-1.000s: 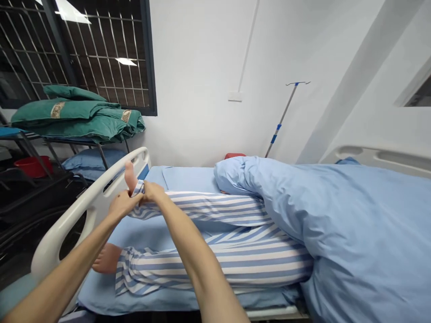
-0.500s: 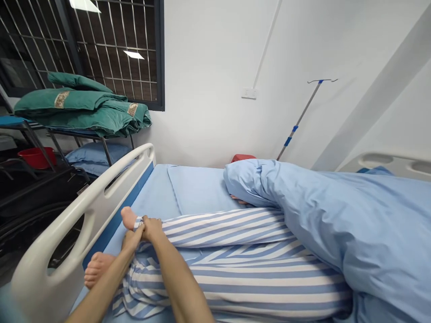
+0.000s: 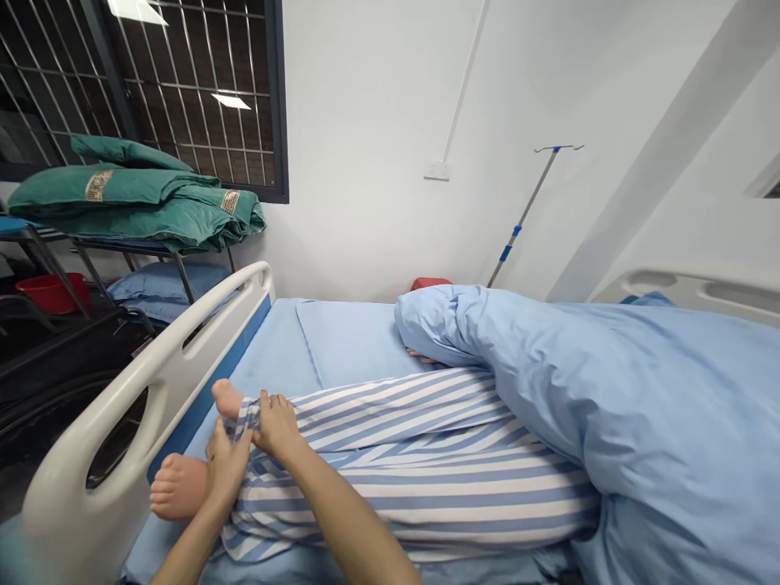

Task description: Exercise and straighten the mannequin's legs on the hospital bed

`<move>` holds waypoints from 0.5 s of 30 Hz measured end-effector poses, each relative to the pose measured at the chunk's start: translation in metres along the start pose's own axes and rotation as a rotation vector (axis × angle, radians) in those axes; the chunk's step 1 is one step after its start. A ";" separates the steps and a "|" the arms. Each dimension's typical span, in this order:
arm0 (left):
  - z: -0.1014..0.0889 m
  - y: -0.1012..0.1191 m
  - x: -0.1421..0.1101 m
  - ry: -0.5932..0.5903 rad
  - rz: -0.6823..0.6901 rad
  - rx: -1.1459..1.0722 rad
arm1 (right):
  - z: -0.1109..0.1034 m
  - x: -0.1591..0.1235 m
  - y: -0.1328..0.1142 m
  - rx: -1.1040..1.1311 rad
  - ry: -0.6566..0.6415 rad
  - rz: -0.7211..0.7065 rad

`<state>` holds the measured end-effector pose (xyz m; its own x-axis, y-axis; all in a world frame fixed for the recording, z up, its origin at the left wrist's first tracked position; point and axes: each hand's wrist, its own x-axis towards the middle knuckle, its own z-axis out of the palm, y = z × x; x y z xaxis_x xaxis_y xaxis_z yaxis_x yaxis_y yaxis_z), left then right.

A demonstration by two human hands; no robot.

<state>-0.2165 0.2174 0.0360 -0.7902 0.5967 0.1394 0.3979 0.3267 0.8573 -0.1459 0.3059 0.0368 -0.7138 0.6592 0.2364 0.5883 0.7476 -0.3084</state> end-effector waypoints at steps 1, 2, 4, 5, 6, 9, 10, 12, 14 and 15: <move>-0.011 -0.004 -0.016 -0.002 0.042 -0.107 | -0.006 -0.014 0.002 0.036 0.022 -0.008; -0.022 -0.011 -0.031 -0.027 0.050 -0.227 | -0.012 -0.029 0.004 0.073 0.031 -0.015; -0.046 -0.036 -0.057 -0.100 -0.047 -0.375 | -0.024 -0.059 0.009 0.128 0.018 -0.023; -0.056 -0.051 -0.066 -0.117 -0.135 -0.370 | -0.029 -0.074 0.011 0.139 0.000 -0.025; -0.065 -0.067 -0.072 -0.102 -0.212 -0.344 | -0.034 -0.087 0.012 0.137 -0.027 -0.030; -0.079 -0.105 -0.071 0.021 -0.339 -0.362 | -0.044 -0.113 0.009 0.062 -0.133 -0.059; -0.079 -0.112 -0.066 0.029 -0.350 -0.391 | -0.044 -0.116 0.006 0.020 -0.173 -0.066; -0.074 -0.115 -0.056 -0.043 -0.341 -0.428 | -0.042 -0.117 -0.001 -0.073 -0.238 -0.062; -0.065 -0.110 -0.047 -0.167 -0.300 -0.401 | -0.033 -0.113 -0.010 -0.150 -0.303 -0.036; -0.061 -0.106 -0.044 -0.215 -0.279 -0.358 | -0.027 -0.110 -0.014 -0.176 -0.343 -0.017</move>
<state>-0.2521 0.1115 -0.0312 -0.7149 0.6723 -0.1923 -0.0293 0.2460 0.9688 -0.0657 0.2254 0.0397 -0.7923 0.6034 -0.0908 0.6101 0.7804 -0.1370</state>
